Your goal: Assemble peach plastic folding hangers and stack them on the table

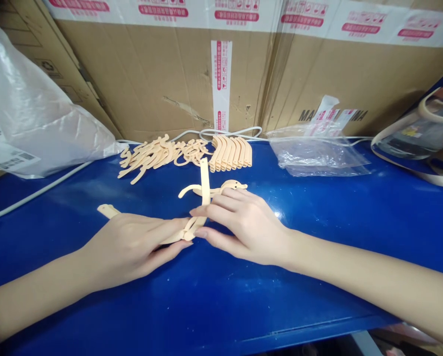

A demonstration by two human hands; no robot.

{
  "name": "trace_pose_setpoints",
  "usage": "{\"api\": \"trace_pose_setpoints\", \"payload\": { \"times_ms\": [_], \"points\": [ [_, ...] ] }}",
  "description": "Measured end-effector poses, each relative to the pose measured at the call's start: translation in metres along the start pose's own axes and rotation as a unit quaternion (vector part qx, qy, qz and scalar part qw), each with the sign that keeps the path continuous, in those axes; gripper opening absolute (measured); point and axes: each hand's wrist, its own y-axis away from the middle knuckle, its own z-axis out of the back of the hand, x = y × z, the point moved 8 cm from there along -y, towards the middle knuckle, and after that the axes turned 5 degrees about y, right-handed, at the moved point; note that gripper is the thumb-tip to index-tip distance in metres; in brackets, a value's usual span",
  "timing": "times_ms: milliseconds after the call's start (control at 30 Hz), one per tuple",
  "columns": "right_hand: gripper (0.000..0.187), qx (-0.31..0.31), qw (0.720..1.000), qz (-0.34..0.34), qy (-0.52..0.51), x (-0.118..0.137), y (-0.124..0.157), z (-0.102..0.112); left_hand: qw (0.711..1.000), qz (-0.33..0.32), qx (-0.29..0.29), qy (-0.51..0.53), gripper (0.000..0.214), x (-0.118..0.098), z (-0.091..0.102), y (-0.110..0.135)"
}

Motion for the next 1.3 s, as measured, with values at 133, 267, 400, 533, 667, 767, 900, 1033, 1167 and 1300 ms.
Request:
{"api": "trace_pose_setpoints", "payload": {
  "times_ms": [133,267,400,533,667,767,900,1033,1167,1300],
  "points": [
    [0.02,-0.021,0.992,-0.113,-0.057,-0.023,0.001,0.002,0.997,-0.067,-0.02,-0.044,0.03,-0.011,0.006,-0.003],
    [0.005,-0.044,0.972,-0.213,-0.089,-0.05,0.007,-0.001,0.996,-0.072,-0.042,-0.044,0.025,-0.007,0.011,-0.006],
    [0.026,-0.042,0.97,-0.213,-0.109,-0.057,0.008,-0.005,0.998,-0.015,-0.048,0.025,0.02,0.009,0.013,-0.01],
    [0.029,-0.056,0.965,-0.21,-0.144,-0.064,0.008,-0.006,0.996,0.018,-0.038,0.085,0.018,0.02,0.011,-0.013],
    [0.023,-0.091,0.947,-0.236,-0.199,-0.078,0.012,-0.008,0.996,0.0,0.02,0.084,0.043,0.018,0.001,-0.016],
    [0.018,-0.117,0.93,-0.252,-0.241,-0.085,0.015,-0.009,0.995,0.018,0.062,0.078,0.07,0.019,-0.007,-0.016],
    [0.016,-0.137,0.913,-0.276,-0.266,-0.089,0.016,-0.008,0.993,0.043,0.087,0.067,0.082,0.024,-0.014,-0.016],
    [0.013,-0.14,0.904,-0.296,-0.276,-0.091,0.017,-0.008,0.995,0.048,0.075,0.033,0.081,0.026,-0.012,-0.015],
    [0.01,-0.142,0.884,-0.32,-0.309,-0.094,0.018,-0.011,0.998,0.023,0.02,-0.05,0.073,0.018,0.001,-0.015],
    [0.013,-0.123,0.88,-0.338,-0.31,-0.098,0.02,-0.016,0.981,0.029,-0.048,-0.184,0.059,0.012,0.019,-0.011]
  ]
}}
